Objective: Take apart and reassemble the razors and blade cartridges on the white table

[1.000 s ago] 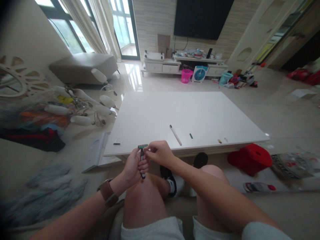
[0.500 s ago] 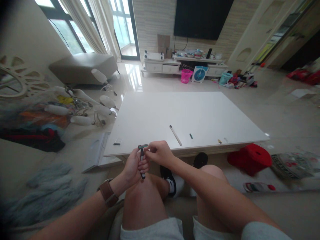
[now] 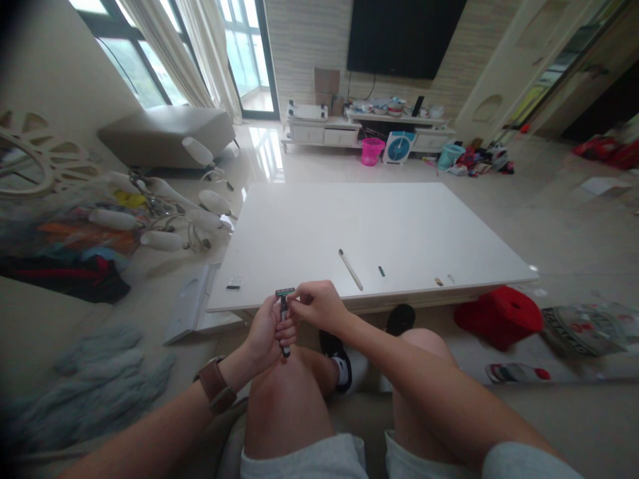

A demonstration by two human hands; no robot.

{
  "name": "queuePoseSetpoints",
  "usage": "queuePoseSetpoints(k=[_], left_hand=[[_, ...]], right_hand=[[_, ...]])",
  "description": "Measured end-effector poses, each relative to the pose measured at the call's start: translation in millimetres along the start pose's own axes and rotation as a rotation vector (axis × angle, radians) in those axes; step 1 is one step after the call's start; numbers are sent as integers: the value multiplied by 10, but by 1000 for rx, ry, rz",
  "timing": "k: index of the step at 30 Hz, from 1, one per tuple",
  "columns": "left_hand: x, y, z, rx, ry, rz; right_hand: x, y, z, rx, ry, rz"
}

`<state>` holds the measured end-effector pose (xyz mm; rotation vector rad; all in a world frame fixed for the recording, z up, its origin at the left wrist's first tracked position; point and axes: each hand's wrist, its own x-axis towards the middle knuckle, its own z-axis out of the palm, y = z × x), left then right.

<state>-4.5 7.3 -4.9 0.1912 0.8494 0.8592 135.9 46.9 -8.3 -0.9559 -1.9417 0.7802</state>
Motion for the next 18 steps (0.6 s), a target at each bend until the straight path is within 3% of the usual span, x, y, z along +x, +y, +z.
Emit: queuePoseSetpoints(k=[18], left_hand=[[-2, -3, 5, -5, 16, -17]], right_hand=[[-1, 21, 9, 10, -11, 44]])
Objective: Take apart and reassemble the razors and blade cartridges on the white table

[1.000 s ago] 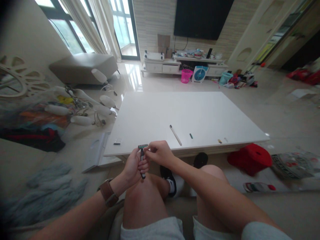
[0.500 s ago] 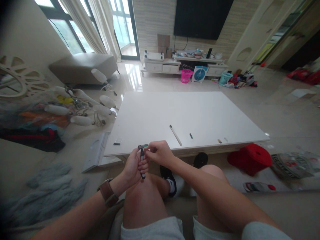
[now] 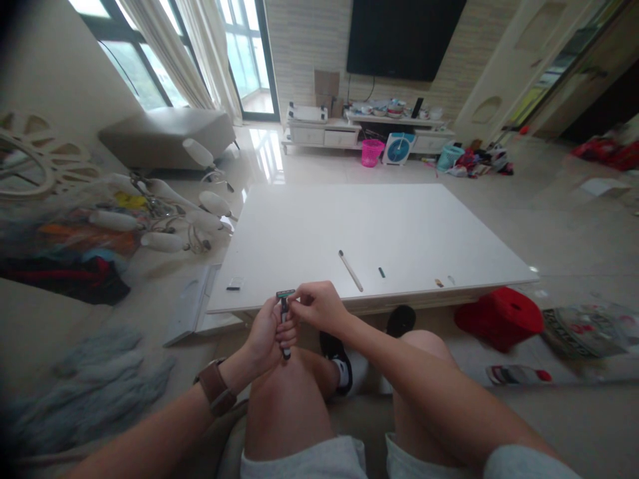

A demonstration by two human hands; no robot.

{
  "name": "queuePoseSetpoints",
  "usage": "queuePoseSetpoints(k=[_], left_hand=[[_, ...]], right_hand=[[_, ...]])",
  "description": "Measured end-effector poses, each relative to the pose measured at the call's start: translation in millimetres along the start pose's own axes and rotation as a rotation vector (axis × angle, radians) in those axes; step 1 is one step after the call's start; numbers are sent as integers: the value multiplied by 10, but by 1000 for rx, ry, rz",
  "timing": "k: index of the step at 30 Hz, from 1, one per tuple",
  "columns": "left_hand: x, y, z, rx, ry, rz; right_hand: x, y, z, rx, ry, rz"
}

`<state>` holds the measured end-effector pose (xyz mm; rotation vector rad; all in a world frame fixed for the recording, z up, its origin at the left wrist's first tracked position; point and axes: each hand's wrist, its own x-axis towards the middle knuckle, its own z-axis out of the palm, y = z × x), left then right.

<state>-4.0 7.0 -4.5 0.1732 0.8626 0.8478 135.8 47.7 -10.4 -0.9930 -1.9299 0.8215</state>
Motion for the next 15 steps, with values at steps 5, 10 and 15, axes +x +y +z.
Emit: queuePoseSetpoints(k=[5, 10, 15], left_hand=[[2, -5, 0, 0, -2, 8], [-3, -5, 11, 7, 11, 10], [8, -5, -7, -13, -5, 18]], right_hand=[[4, -14, -3, 10, 11, 16], [1, -15, -7, 11, 13, 25], [14, -21, 10, 14, 13, 35]])
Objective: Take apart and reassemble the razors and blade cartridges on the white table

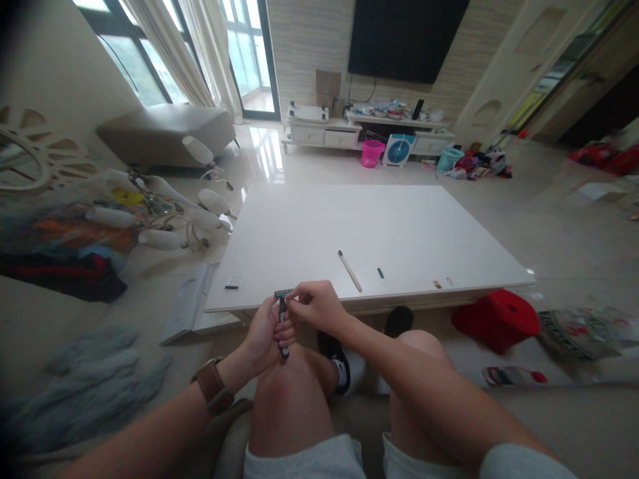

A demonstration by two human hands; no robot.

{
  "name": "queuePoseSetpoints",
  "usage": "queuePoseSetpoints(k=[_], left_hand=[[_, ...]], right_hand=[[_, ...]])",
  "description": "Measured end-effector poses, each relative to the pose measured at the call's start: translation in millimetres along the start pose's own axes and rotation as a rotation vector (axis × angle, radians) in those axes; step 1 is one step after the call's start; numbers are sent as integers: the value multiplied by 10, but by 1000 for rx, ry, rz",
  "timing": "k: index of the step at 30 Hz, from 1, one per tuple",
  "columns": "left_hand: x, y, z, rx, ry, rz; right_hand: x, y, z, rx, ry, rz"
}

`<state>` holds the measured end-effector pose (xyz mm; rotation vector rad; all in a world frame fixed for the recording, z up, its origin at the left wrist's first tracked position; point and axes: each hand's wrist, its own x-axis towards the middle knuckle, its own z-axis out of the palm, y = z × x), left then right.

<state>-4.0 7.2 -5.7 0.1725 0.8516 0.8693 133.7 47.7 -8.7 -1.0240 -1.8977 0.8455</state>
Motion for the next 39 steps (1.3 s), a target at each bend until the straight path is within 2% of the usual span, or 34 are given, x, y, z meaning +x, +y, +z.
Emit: queuePoseSetpoints(k=[5, 13, 25, 39], left_hand=[[0, 1, -9, -8, -5, 6], [-3, -18, -5, 21, -20, 0], [8, -25, -22, 33, -30, -15], [31, -28, -18, 29, 21, -45]], right_hand=[[5, 7, 16, -10, -5, -17], [-21, -6, -47, -91, -28, -138], [-15, 1, -42, -116, -46, -178], [-18, 31, -41, -145, -78, -184]])
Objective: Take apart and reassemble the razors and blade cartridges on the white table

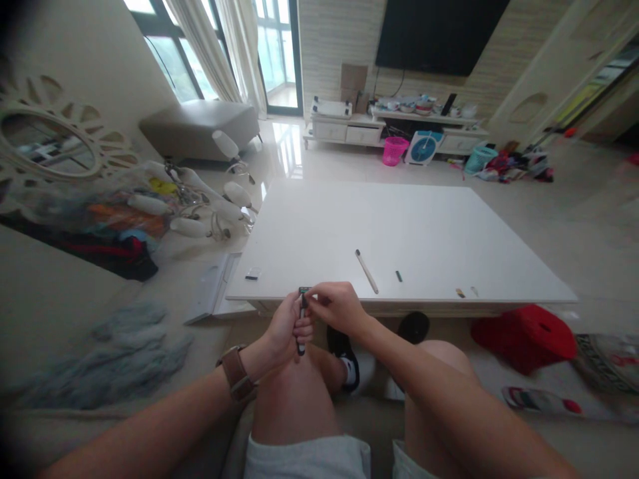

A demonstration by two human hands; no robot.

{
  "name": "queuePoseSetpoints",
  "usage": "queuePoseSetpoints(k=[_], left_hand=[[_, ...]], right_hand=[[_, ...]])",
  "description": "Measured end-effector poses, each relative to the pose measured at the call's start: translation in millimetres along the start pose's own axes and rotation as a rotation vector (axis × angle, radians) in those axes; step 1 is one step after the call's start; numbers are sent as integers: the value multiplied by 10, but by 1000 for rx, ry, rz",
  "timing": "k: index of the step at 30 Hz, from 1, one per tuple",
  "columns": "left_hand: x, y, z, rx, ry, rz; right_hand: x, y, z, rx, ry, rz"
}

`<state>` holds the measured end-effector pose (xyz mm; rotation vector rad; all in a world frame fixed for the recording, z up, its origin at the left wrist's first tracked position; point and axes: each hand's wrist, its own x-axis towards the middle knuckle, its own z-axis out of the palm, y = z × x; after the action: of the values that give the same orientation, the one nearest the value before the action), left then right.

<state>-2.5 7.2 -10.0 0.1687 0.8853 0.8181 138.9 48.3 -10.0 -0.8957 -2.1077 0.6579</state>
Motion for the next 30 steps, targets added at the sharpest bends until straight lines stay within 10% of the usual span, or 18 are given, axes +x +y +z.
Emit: queuePoseSetpoints(k=[30], left_hand=[[-43, 27, 16, -23, 90, 110]], right_hand=[[4, -45, 30, 147, -10, 49]])
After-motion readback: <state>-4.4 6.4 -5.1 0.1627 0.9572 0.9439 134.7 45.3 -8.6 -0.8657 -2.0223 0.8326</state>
